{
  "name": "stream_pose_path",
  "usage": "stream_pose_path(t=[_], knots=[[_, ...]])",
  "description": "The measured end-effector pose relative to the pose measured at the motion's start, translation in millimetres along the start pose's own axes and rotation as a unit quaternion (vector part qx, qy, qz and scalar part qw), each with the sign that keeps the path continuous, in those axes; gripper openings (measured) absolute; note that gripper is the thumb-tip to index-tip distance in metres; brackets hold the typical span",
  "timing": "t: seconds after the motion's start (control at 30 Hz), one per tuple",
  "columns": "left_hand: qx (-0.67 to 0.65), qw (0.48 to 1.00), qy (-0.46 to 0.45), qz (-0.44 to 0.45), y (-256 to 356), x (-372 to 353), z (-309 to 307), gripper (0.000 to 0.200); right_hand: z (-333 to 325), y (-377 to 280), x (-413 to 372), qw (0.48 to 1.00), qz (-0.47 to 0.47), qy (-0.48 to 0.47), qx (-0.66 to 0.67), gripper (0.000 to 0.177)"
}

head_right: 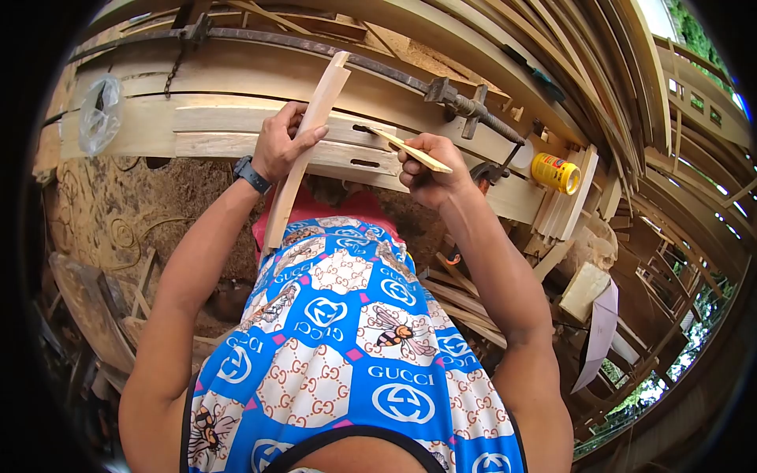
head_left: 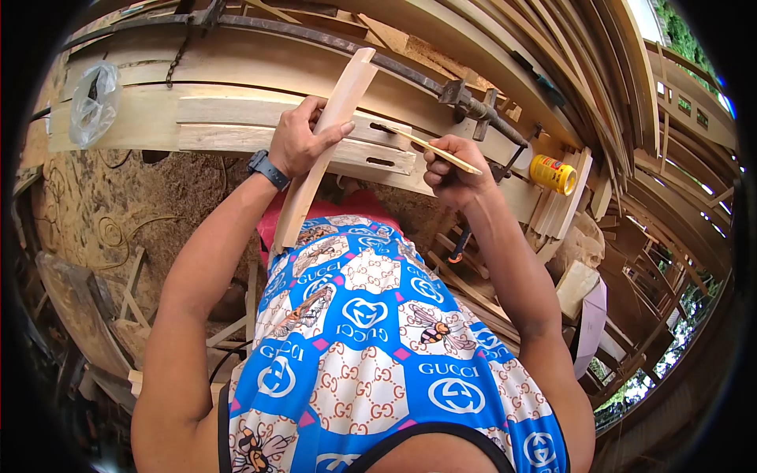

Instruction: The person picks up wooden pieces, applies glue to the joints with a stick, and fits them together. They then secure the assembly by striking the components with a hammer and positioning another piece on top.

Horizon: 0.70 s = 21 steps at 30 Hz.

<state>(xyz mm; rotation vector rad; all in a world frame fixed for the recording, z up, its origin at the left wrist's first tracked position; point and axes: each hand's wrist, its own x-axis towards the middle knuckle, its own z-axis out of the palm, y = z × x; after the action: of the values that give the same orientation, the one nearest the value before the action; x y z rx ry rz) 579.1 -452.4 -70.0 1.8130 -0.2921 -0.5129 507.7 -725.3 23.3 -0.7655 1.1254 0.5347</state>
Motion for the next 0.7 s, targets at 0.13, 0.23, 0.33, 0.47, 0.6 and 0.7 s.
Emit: stream_pose_path(t=[0.13, 0.23, 0.33, 0.47, 0.6, 0.7], knots=[[-0.013, 1.000, 0.012, 0.000, -3, 0, 1, 0.062, 0, -3, -13, 1.000, -0.016, -0.018, 0.013, 0.007], [-0.024, 0.999, 0.028, 0.011, -7, 0, 1, 0.062, -8, -15, -35, 0.996, -0.052, -0.065, 0.021, 0.011], [-0.030, 0.999, 0.025, 0.009, -16, -1, -5, 0.063, -13, -18, -70, 0.987, -0.137, -0.075, -0.025, 0.022], [-0.094, 0.996, -0.008, -0.005, -38, -3, -12, 0.052, -45, -22, -108, 0.923, -0.381, -0.015, -0.060, 0.033], [-0.156, 0.984, -0.044, -0.073, -61, -5, -25, 0.050, -141, -42, -122, 0.774, -0.563, 0.254, -0.141, 0.037], [-0.198, 0.970, -0.061, -0.126, -73, -8, -47, 0.046, -246, -44, -116, 0.663, -0.507, 0.484, -0.264, 0.047]])
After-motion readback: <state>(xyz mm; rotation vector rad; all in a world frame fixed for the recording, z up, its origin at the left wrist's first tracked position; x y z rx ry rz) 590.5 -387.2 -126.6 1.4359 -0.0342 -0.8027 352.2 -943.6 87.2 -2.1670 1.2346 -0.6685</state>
